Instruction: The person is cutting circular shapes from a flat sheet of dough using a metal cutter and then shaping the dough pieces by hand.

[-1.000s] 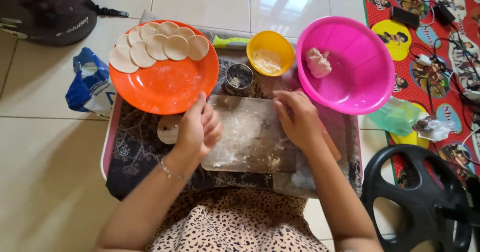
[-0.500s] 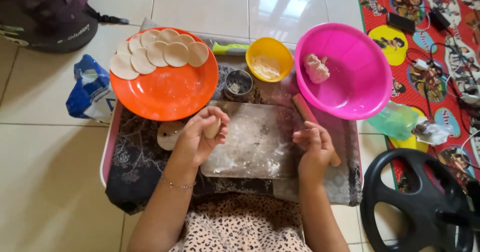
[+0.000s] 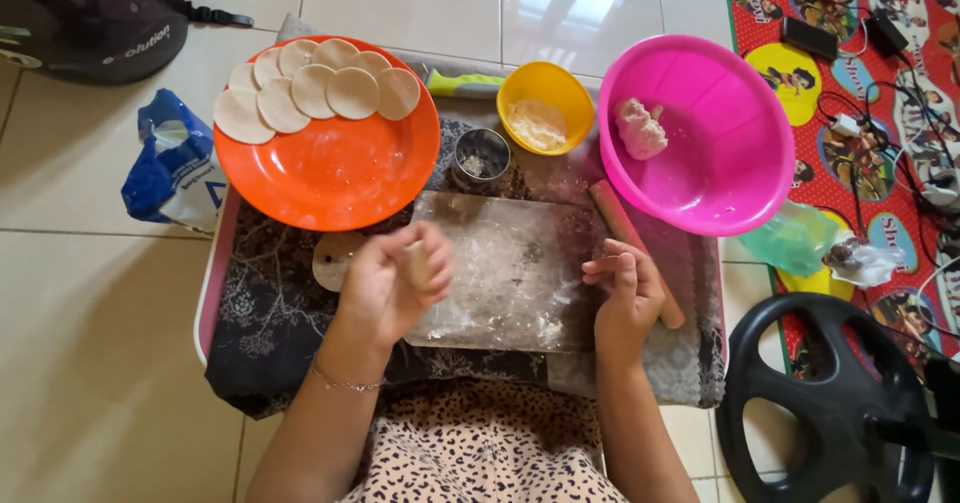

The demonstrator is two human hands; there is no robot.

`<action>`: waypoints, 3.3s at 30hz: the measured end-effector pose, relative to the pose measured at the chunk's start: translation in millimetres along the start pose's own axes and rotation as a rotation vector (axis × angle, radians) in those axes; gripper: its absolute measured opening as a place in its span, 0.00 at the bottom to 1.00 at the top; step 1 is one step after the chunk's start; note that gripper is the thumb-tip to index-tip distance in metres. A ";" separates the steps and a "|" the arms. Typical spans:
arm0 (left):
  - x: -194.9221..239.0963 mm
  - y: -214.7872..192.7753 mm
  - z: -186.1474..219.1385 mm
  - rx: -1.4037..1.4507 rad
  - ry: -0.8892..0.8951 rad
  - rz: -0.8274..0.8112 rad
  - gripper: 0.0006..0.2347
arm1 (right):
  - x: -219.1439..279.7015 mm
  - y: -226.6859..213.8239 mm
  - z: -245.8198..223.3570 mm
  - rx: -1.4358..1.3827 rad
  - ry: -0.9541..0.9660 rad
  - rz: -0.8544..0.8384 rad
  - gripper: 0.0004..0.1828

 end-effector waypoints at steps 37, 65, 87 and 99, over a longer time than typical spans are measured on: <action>-4.3 66.1 -45.6 0.196 0.086 -0.107 0.42 | 57.1 96.4 -112.5 0.242 -0.563 -0.342 0.23; 48.0 24.9 34.8 -0.776 1.365 0.364 0.30 | 7.2 48.3 0.2 -1.180 0.701 -0.443 0.36; 41.6 44.4 21.3 -1.189 1.214 0.410 0.21 | -8.3 31.6 -20.6 -1.218 0.589 -0.533 0.33; 15.2 62.2 -73.0 -2.235 0.459 -0.002 0.54 | -22.2 -14.1 5.4 -1.091 0.638 -0.328 0.29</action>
Point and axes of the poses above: each hand's wrist, its own x-axis away from the middle knuckle, its own y-axis out of the palm, z = x × y, the point moved 6 cm from there along -x, towards the middle knuckle, and after that the axes turned 4 degrees about -y, right-handed, at the moved point
